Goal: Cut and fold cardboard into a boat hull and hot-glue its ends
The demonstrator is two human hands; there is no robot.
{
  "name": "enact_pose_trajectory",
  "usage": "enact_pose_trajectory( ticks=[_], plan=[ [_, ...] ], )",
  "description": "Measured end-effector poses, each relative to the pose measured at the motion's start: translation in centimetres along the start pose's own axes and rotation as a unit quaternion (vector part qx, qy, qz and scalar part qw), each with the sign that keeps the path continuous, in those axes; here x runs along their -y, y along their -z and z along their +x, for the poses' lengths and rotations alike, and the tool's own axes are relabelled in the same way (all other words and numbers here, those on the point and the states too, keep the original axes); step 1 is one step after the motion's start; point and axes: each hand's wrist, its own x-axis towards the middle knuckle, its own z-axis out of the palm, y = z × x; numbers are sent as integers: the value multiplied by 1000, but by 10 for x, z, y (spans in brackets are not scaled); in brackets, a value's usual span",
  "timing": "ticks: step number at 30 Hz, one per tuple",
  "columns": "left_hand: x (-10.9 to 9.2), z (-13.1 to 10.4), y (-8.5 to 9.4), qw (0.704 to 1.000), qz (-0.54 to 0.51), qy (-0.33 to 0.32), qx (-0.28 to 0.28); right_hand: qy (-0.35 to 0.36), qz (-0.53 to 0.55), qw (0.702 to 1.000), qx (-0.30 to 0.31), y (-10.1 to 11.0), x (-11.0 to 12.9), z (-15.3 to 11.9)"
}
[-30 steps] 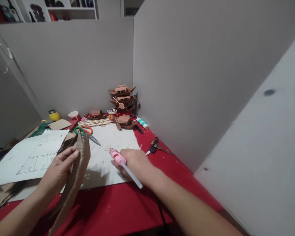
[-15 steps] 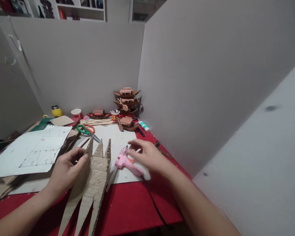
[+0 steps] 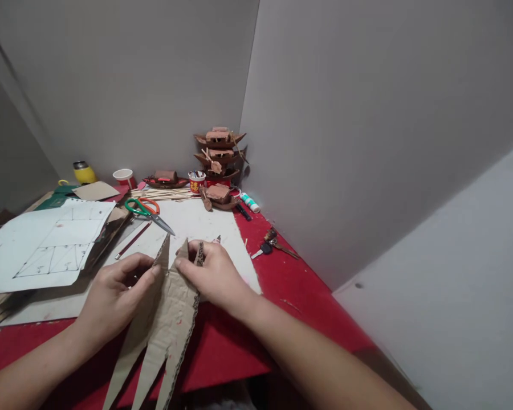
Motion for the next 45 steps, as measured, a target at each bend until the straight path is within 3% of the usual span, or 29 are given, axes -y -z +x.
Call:
enact_pose_trajectory(
  ticks=[4,10,16,31,36,45],
  plan=[
    [3,0,-3,1000,4,3,7,-10,-49,997,52,3,-4,-6],
    [7,1,-8,1000,4,-3,22,44,-141,988,36,4,-18,-6],
    [7,4,-8,998,-3,-25,64,45,-173,983,43,5,-21,-7],
    [7,5,-16,998,7,-12,59,47,-185,981,22,5,-18,-5],
    [6,4,-15,998,23,-62,19,72,-173,981,40,6,-17,-6],
    [0,6,-11,993,58,-105,11,92,-196,975,43,6,-16,-8]
  ],
)
